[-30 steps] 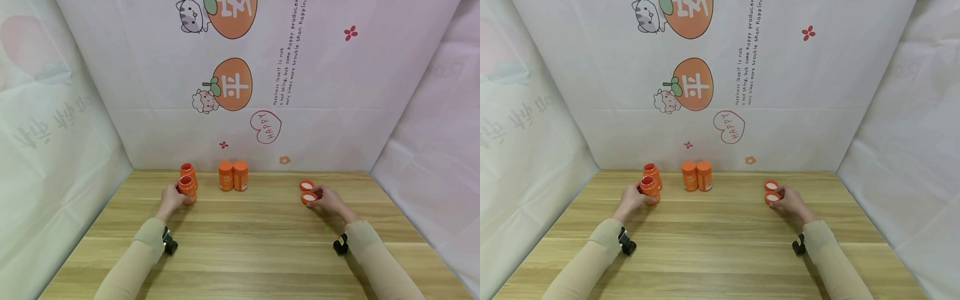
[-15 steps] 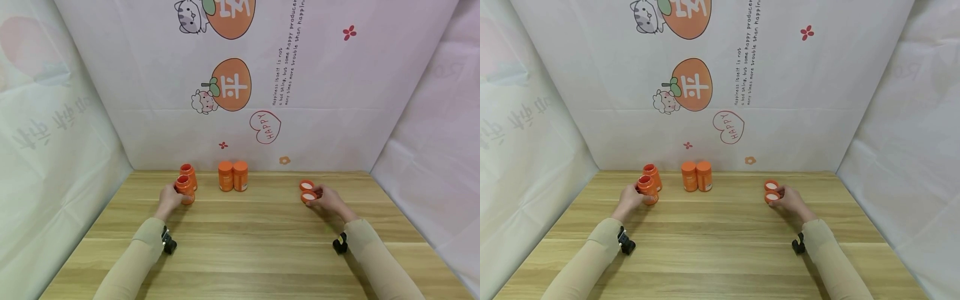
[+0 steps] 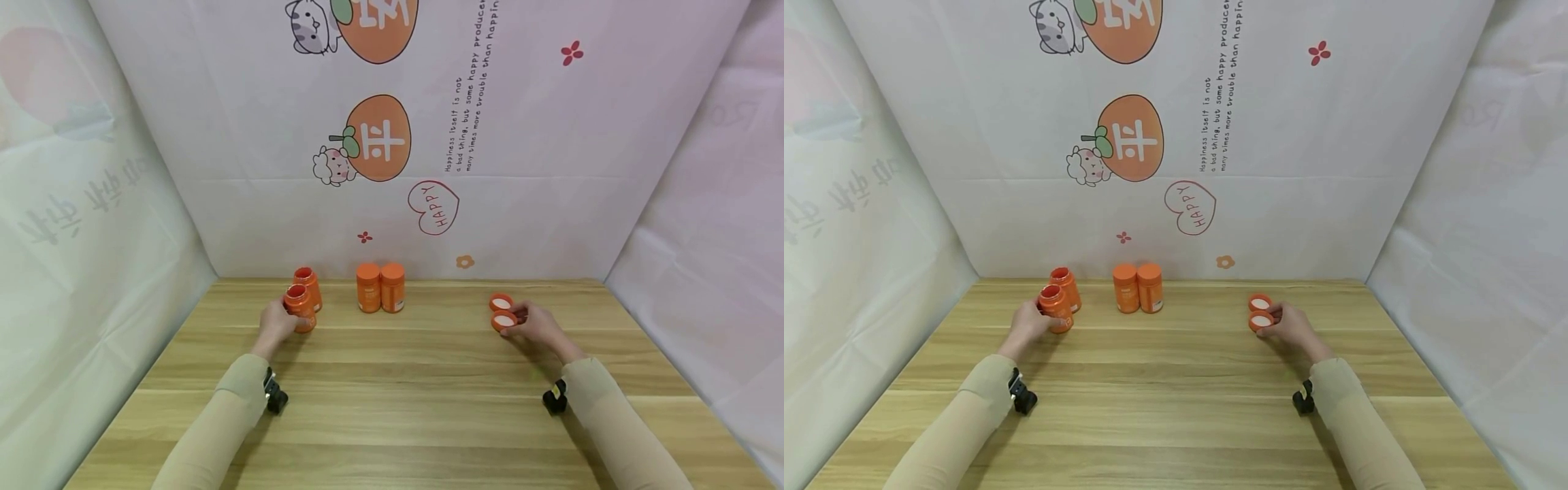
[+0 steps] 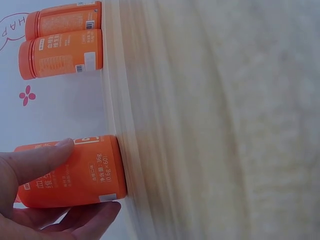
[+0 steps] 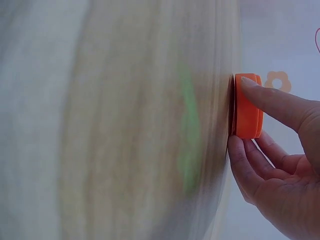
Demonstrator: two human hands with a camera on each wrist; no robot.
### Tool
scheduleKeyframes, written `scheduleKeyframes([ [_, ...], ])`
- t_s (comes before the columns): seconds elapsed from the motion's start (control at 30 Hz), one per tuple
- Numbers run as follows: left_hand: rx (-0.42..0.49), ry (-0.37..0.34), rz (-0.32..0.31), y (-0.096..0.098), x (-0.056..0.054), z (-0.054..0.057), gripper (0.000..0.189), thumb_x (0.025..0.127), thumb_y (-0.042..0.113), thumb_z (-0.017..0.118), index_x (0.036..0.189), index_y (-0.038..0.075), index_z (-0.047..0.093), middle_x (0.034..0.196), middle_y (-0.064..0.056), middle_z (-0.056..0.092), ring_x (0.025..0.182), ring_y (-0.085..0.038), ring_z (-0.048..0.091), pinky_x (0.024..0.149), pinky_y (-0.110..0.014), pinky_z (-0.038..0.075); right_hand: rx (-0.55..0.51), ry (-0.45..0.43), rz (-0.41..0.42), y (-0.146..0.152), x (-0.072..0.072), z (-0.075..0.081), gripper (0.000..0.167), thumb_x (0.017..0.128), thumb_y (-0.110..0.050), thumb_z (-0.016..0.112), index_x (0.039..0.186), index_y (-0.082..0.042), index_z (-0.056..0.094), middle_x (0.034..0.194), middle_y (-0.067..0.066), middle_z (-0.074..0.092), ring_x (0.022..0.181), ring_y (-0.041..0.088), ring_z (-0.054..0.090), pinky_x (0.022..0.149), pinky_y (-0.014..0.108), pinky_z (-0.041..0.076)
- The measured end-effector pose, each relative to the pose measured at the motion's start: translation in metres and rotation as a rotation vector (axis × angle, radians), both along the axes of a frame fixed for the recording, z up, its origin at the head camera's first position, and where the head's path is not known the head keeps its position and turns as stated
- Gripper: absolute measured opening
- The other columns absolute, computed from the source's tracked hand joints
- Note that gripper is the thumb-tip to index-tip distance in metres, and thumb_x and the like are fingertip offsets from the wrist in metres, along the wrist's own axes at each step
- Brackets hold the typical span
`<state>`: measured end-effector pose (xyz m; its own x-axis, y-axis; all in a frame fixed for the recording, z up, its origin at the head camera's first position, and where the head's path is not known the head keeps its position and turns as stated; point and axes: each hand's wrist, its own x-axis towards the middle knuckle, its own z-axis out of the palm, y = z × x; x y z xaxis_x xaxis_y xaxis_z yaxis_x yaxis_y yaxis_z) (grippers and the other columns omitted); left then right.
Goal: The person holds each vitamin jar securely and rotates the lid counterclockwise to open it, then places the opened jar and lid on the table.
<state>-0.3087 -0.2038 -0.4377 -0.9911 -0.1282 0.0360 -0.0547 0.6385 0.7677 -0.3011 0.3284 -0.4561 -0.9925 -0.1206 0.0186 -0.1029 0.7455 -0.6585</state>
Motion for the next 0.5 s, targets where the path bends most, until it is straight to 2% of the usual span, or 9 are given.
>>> scheduleKeyframes([
  [0.27, 0.029, -0.028, 0.001, -0.001, -0.0012, -0.0013, 0.062, 0.074, 0.006, 0.076, 0.127, -0.009, 0.046, 0.125, -0.028, 0.055, 0.115, -0.04, 0.053, 0.101, -0.051, 0.039, -0.026, -0.014, -0.003, -0.0013, 0.0009, 0.0007, 0.058, 0.078, -0.016, 0.078, 0.123, 0.008, 0.05, 0.118, 0.026, 0.058, 0.108, 0.038, 0.056, 0.09, 0.047, 0.047],
  [0.5, 0.027, -0.053, 0.003, -0.0015, -0.0033, -0.0024, 0.062, 0.077, 0.005, 0.073, 0.129, -0.009, 0.043, 0.128, -0.028, 0.052, 0.117, -0.041, 0.051, 0.103, -0.052, 0.037, -0.029, 0.011, 0.004, -0.0004, 0.0007, 0.001, 0.054, 0.078, -0.012, 0.077, 0.121, 0.009, 0.051, 0.116, 0.028, 0.058, 0.107, 0.039, 0.056, 0.09, 0.047, 0.047],
])
